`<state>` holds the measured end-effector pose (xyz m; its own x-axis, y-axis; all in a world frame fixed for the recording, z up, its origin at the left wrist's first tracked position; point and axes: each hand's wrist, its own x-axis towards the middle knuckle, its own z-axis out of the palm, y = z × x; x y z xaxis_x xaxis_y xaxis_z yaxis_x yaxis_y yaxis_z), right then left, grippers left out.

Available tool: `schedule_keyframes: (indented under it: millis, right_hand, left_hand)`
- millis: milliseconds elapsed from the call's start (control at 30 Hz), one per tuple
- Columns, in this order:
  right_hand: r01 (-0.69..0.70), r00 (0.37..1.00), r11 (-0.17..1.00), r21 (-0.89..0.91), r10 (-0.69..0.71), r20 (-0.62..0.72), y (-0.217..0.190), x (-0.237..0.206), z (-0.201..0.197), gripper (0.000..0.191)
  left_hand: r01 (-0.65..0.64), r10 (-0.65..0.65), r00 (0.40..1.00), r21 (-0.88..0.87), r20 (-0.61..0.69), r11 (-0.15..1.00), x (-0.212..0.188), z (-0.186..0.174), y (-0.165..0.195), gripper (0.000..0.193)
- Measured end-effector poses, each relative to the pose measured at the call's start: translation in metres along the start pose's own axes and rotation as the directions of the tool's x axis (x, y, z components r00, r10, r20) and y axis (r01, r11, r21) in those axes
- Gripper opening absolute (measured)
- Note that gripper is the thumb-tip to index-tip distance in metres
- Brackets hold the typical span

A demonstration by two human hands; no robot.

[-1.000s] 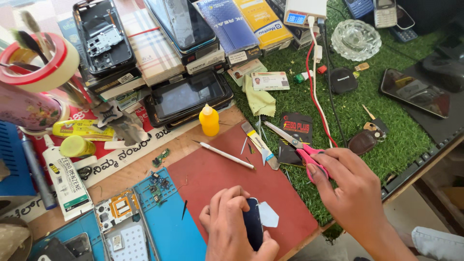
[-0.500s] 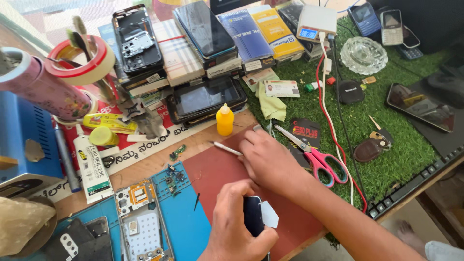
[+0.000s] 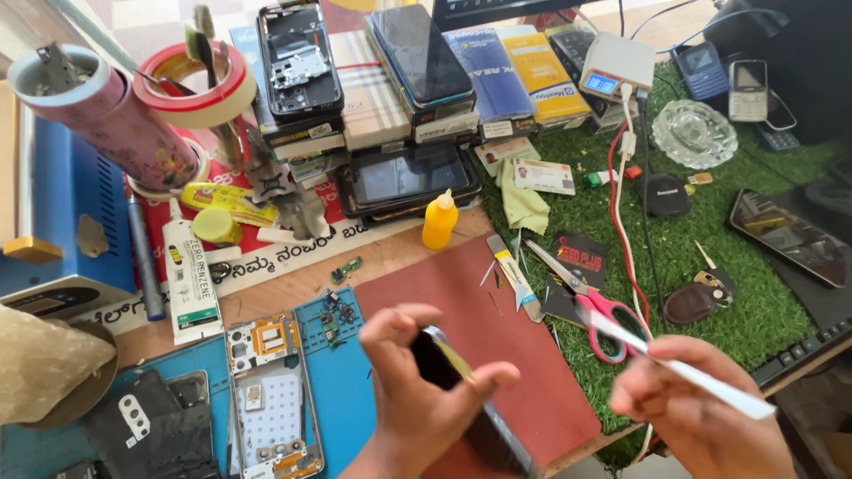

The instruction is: The person cleans the back glass panel of a smartphone, applies adhesive from a yellow bottle onto the panel, wipes the surface, and presses the back cover onto the disassembled phone body on the workbench.

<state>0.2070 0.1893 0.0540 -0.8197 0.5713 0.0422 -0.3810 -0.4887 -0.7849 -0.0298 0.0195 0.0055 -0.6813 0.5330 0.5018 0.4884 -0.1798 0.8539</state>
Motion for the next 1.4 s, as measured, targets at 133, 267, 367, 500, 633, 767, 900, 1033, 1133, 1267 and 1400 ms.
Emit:
schedule_keyframes:
  millis: [133, 267, 367, 500, 633, 767, 900, 1033, 1133, 1267, 1400]
  right_hand:
    - [0.102, 0.95, 0.78, -0.617, -0.26, -0.171, 0.019, -0.03, 0.016, 0.021]
    - [-0.04, 0.887, 0.398, -0.916, -0.409, -0.217, 0.032, -0.02, 0.034, 0.018]
    - [0.012, 0.91, 0.228, -0.974, -0.407, -0.084, 0.043, 0.006, 0.036, 0.014]
    - [0.009, 0.96, 0.228, -0.974, -0.273, -0.055, 0.048, 0.023, 0.037, 0.015]
    - [0.027, 0.942, 0.705, -0.709, -0.255, -0.218, 0.031, 0.022, 0.04, 0.021]
    - [0.028, 0.975, 0.933, -0.36, -0.106, -0.197, 0.026, 0.029, 0.041, 0.026]
    - [-0.044, 0.964, 0.94, -0.338, -0.049, -0.263, 0.049, 0.05, 0.037, 0.022]
    - [-0.036, 0.975, 0.946, -0.321, -0.038, -0.22, 0.063, 0.059, 0.029, 0.022]
    - [-0.08, 0.978, 0.928, -0.363, 0.003, -0.208, 0.067, 0.059, 0.026, 0.022]
    - [-0.034, 0.996, 0.823, -0.567, -0.016, -0.083, 0.066, 0.058, 0.025, 0.019]
    - [0.105, 0.994, 0.745, -0.658, -0.099, 0.046, 0.066, 0.057, 0.027, 0.015]
  left_hand:
    - [0.214, -0.215, 0.976, -0.037, -0.037, 0.976, 0.009, 0.002, -0.008, 0.094]
    - [0.266, -0.274, 0.96, 0.118, 0.055, 0.957, 0.016, -0.004, -0.004, 0.103]
    - [0.259, -0.285, 0.942, 0.155, 0.177, 0.953, 0.021, -0.013, 0.001, 0.109]
    - [0.291, -0.317, 0.928, 0.149, 0.197, 0.945, 0.024, -0.014, 0.005, 0.115]
    - [0.091, -0.132, 0.969, 0.195, 0.21, 0.977, 0.023, -0.014, 0.004, 0.118]
    - [0.045, -0.106, 0.949, 0.203, 0.298, 0.978, 0.021, -0.013, 0.006, 0.124]
    - [-0.004, -0.072, 0.935, 0.212, 0.347, 0.977, 0.024, -0.015, 0.013, 0.12]
    - [-0.075, 0.009, 0.943, 0.188, 0.334, 0.979, 0.028, -0.019, 0.02, 0.094]
    - [-0.025, -0.059, 0.912, 0.199, 0.405, 0.98, 0.03, -0.024, 0.023, 0.052]
    - [-0.045, -0.037, 0.916, 0.194, 0.4, 0.98, 0.031, -0.023, 0.025, 0.02]
    - [-0.02, -0.047, 0.922, 0.168, 0.385, 0.986, 0.031, -0.022, 0.024, 0.011]
